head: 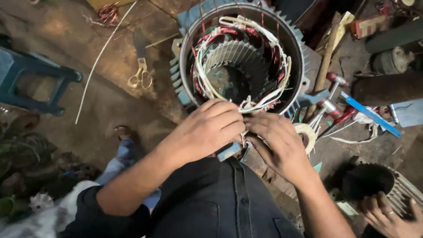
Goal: The person works on an electric motor stator, using pliers to cut and adjust copper windings, then wraps and secures sections with white tape. The person also uses scissors to trim tape and handles loose wires throughout the process.
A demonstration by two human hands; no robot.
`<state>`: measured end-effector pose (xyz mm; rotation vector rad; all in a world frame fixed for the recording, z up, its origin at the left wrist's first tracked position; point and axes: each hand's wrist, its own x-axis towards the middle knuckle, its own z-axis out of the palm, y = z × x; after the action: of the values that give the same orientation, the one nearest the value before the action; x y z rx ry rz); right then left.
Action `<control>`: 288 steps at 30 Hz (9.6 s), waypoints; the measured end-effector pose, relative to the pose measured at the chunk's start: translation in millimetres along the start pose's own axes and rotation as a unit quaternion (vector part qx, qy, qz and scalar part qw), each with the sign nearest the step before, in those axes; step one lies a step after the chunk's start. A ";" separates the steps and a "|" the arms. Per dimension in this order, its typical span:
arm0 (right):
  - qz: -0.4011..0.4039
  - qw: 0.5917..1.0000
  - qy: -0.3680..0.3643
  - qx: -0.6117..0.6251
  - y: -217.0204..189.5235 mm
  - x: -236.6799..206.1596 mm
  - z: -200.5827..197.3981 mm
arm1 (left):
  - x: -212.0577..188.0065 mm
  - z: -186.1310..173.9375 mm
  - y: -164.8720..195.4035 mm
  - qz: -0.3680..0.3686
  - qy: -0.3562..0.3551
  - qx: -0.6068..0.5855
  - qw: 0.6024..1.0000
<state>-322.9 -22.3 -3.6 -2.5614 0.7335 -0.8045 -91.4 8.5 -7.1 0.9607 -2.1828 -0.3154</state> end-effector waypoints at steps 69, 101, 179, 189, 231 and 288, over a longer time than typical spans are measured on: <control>0.079 0.994 0.038 0.063 46.7 5.5 8.3 | 28.4 31.9 1.5 -0.230 0.006 -0.049 0.972; 0.127 0.990 0.059 0.014 29.5 -1.5 8.1 | 24.9 4.3 6.6 -0.213 -0.001 -0.048 0.976; 0.157 0.984 0.070 0.054 44.2 -24.2 -13.7 | 47.8 42.2 29.3 -0.147 -0.043 0.126 0.980; 0.189 0.975 0.113 0.017 38.9 -10.7 2.4 | 47.5 19.8 20.5 -0.175 -0.049 0.086 0.980; 0.398 0.879 0.244 0.100 114.4 -224.1 9.9 | -10.3 72.4 126.5 -0.062 0.057 -0.064 0.994; 0.583 0.811 0.018 -0.048 -180.7 -157.4 97.6 | -149.4 41.4 81.9 -0.310 -0.114 -0.423 0.843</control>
<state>-307.8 229.6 -60.7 -1.5855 2.0429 -0.3527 -95.7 170.1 -75.1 1.0762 -1.5391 -1.6129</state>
